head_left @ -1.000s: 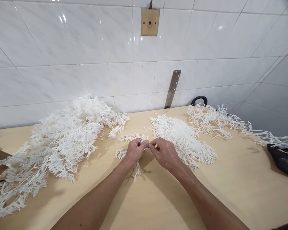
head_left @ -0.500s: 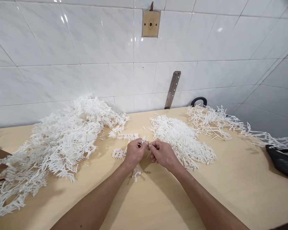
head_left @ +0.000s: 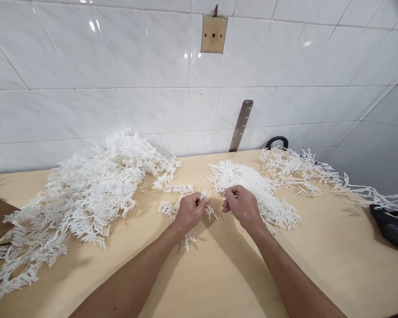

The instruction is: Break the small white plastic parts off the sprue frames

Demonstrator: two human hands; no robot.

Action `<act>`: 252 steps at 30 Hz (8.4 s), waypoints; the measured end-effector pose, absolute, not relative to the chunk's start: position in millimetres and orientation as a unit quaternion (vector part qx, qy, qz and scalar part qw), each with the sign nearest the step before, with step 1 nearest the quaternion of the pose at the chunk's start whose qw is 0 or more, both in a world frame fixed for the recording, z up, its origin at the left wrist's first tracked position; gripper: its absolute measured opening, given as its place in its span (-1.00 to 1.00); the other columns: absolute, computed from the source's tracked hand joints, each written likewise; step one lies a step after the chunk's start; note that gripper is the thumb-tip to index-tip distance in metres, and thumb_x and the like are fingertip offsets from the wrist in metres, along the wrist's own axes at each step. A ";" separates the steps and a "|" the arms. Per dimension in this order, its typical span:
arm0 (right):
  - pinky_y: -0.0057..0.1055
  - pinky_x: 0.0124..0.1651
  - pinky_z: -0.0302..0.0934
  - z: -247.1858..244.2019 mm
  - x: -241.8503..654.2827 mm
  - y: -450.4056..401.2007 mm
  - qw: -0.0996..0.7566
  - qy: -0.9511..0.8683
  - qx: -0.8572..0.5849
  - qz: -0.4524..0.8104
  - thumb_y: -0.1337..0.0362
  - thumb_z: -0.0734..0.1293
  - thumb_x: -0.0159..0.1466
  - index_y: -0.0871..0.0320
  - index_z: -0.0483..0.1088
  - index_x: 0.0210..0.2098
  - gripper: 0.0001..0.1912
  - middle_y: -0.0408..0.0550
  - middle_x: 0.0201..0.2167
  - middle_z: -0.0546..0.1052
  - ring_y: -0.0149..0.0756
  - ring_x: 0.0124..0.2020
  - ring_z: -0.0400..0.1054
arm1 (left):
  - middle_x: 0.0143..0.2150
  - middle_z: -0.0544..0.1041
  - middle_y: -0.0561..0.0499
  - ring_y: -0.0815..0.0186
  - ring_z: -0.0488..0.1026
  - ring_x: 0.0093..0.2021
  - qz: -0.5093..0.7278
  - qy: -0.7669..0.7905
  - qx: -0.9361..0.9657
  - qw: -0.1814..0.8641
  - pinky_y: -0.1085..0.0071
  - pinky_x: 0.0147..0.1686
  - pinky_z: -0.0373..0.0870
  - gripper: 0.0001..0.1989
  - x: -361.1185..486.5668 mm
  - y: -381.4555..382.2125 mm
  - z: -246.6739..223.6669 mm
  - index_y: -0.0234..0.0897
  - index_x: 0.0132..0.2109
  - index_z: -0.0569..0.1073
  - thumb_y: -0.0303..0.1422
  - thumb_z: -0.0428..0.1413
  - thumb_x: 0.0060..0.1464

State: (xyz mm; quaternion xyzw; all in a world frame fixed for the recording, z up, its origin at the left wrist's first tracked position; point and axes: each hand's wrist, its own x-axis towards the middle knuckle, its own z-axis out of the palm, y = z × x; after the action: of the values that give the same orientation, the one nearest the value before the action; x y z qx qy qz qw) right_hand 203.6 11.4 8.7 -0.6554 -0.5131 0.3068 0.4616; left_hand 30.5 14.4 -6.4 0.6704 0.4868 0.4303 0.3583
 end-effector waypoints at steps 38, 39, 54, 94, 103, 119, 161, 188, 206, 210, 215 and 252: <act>-0.46 -0.63 0.24 3.7 206.4 10.5 0.426 -0.575 -0.554 0.425 0.17 0.36 0.15 0.15 0.40 -0.26 -0.79 -0.19 -0.50 0.49 -0.47 -0.70 0.26 | -0.48 0.42 0.10 0.40 0.35 -0.49 0.432 0.476 0.540 0.543 0.51 -0.54 0.23 -0.67 27.1 21.1 -3.5 -0.27 -0.26 0.40 -0.23 0.30 -0.14; -0.47 -0.63 0.24 3.6 206.7 10.2 0.421 -0.577 -0.548 0.436 0.19 0.36 0.16 0.16 0.39 -0.25 -0.79 -0.21 -0.53 0.47 -0.46 -0.70 0.26 | -0.48 0.43 0.10 0.39 0.36 -0.49 0.437 0.479 0.533 0.544 0.51 -0.55 0.23 -0.67 26.8 21.5 -4.3 -0.26 -0.24 0.39 -0.24 0.28 -0.12; -0.58 -0.70 0.10 -9.1 191.0 8.8 0.381 -0.583 -0.561 0.447 0.22 0.31 0.18 0.15 0.38 -0.36 -0.88 -0.25 -0.68 0.41 -0.44 -0.74 0.32 | -0.50 0.48 0.07 0.39 0.39 -0.48 0.481 0.515 0.562 0.433 0.48 -0.46 0.26 -0.82 27.1 24.7 -7.7 -0.27 -0.39 0.39 -0.29 0.22 -0.06; -0.31 -0.45 0.47 -22.0 167.6 7.2 0.530 -0.485 -0.556 0.417 0.16 0.40 0.11 0.14 0.39 -0.21 -0.71 -0.09 -0.48 0.58 -0.20 -0.49 0.52 | -0.65 0.39 0.09 0.38 0.27 -0.56 0.401 0.555 0.670 0.287 0.44 -0.48 0.13 -0.61 35.7 7.6 0.0 -0.25 -0.57 0.48 -0.23 0.02 0.16; -0.27 -0.38 0.49 -19.1 165.7 2.5 0.560 -0.475 -0.530 0.424 0.10 0.41 0.13 0.17 0.30 -0.09 -0.57 -0.12 -0.49 0.55 -0.22 -0.51 0.51 | -0.42 0.60 0.01 0.31 0.45 -0.41 0.481 0.515 0.598 0.383 0.43 -0.36 0.33 -0.77 39.1 8.9 3.4 -0.26 -0.40 0.62 -0.28 0.10 0.04; -0.35 -0.50 0.34 -21.1 160.9 -1.0 0.547 -0.521 -0.510 0.411 0.01 0.37 0.21 0.14 0.30 -0.11 -0.60 -0.12 -0.50 0.51 -0.28 -0.57 0.41 | -0.55 0.40 0.09 0.43 0.28 -0.58 0.485 0.458 0.508 0.545 0.48 -0.55 0.25 -0.80 36.2 12.3 9.0 -0.31 -0.42 0.46 -0.24 0.18 -0.02; -0.55 -0.67 0.06 -9.1 199.7 12.2 0.382 -0.622 -0.497 0.469 0.06 0.33 0.23 0.15 0.49 -0.33 -0.73 -0.17 -0.51 0.46 -0.50 -0.66 0.13 | -0.55 0.37 0.09 0.41 0.24 -0.52 0.318 0.438 0.681 0.494 0.47 -0.47 0.16 -0.79 15.2 30.0 0.8 -0.30 -0.44 0.41 -0.27 0.05 0.07; -0.50 -0.61 0.16 -7.9 201.0 9.8 0.362 -0.629 -0.517 0.454 0.09 0.32 0.27 0.19 0.51 -0.30 -0.72 -0.15 -0.51 0.47 -0.48 -0.67 0.25 | -0.54 0.33 0.11 0.41 0.22 -0.49 0.267 0.438 0.709 0.484 0.47 -0.44 0.13 -0.76 9.6 31.9 3.9 -0.31 -0.43 0.40 -0.26 0.04 0.12; -0.39 -0.37 0.25 -23.7 197.2 12.4 0.385 -0.733 -0.501 0.253 0.25 0.24 0.34 0.12 0.50 -0.25 -0.81 -0.08 -0.41 0.56 -0.31 -0.44 0.40 | -0.52 0.32 0.11 0.41 0.23 -0.50 0.265 0.450 0.682 0.513 0.47 -0.46 0.14 -0.76 10.5 33.4 3.3 -0.30 -0.41 0.40 -0.23 0.05 0.13; -0.39 -0.37 0.25 -24.4 199.5 13.5 0.387 -0.715 -0.505 0.291 0.23 0.25 0.34 0.11 0.51 -0.23 -0.80 -0.09 -0.41 0.57 -0.31 -0.43 0.40 | -0.51 0.34 0.10 0.41 0.24 -0.49 0.265 0.448 0.670 0.529 0.46 -0.44 0.17 -0.74 11.0 34.3 2.6 -0.30 -0.41 0.39 -0.21 0.06 0.13; -0.40 -0.36 0.24 -25.5 197.0 12.6 0.387 -0.713 -0.515 0.278 0.24 0.24 0.32 0.14 0.48 -0.25 -0.82 -0.08 -0.42 0.55 -0.32 -0.43 0.39 | -0.51 0.34 0.09 0.40 0.25 -0.48 0.267 0.447 0.666 0.534 0.46 -0.44 0.18 -0.71 10.4 33.6 3.1 -0.30 -0.41 0.39 -0.17 0.07 0.13; -0.47 -0.63 0.13 -17.6 188.3 10.6 0.583 -0.476 -0.591 0.291 -0.02 0.29 0.30 0.14 0.38 -0.13 -0.64 -0.17 -0.57 0.41 -0.41 -0.65 0.23 | -0.61 0.26 0.14 0.45 0.16 -0.58 0.331 0.479 0.611 0.536 0.48 -0.53 0.09 -0.68 15.2 34.5 -1.8 -0.28 -0.43 0.36 -0.13 0.06 0.13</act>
State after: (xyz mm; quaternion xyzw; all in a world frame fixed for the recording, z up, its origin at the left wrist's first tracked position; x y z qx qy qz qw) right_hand 188.3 10.6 -17.6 -0.5907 -0.4759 0.2915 0.5828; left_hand 15.2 34.5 -1.8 0.6109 0.4789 0.3312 0.5364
